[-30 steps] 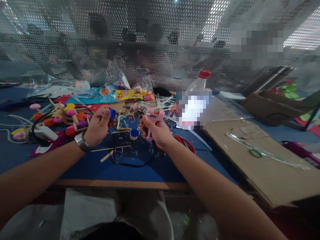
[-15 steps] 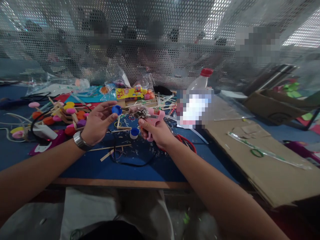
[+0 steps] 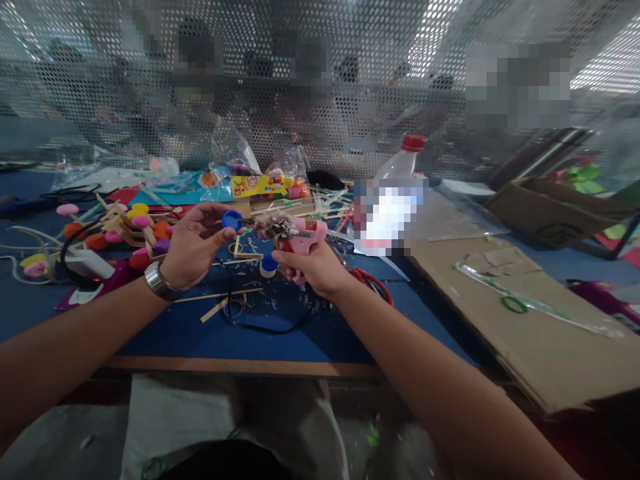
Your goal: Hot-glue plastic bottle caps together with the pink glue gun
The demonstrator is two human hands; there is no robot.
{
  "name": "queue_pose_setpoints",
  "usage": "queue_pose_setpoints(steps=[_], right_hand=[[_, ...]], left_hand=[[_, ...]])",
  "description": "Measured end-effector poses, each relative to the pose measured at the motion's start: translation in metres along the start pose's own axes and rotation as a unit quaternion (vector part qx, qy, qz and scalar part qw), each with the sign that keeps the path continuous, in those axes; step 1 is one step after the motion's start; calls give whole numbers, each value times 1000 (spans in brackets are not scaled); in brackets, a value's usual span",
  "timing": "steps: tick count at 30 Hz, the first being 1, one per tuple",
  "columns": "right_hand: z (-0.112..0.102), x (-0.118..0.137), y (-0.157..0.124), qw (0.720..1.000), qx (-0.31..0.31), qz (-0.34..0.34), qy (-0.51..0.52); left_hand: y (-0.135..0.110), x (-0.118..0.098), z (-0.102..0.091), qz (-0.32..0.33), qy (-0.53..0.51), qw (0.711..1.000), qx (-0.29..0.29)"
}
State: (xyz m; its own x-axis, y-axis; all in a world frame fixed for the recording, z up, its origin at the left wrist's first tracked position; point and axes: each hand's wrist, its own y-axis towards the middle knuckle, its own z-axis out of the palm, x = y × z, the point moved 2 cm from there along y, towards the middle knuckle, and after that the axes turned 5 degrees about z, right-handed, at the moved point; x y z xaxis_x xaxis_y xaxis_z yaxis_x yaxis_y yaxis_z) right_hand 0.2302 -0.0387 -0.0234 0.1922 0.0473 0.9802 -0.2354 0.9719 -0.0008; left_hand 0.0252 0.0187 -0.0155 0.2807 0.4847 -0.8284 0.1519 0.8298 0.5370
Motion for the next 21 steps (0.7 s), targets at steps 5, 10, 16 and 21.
queue_pose_setpoints(steps=[5, 10, 16, 21], right_hand=[[0, 12, 2, 1000, 8, -7, 5], [-4, 17, 7, 1000, 3, 2, -12], [-13, 12, 0, 1000, 22, 17, 1], [-12, 6, -14, 998, 24, 28, 43]], left_hand=[[-1, -1, 0, 4, 8, 1000, -6], [-3, 2, 0, -4, 12, 1000, 12], [-10, 2, 4, -34, 27, 998, 51], [-16, -3, 9, -14, 65, 995, 70]])
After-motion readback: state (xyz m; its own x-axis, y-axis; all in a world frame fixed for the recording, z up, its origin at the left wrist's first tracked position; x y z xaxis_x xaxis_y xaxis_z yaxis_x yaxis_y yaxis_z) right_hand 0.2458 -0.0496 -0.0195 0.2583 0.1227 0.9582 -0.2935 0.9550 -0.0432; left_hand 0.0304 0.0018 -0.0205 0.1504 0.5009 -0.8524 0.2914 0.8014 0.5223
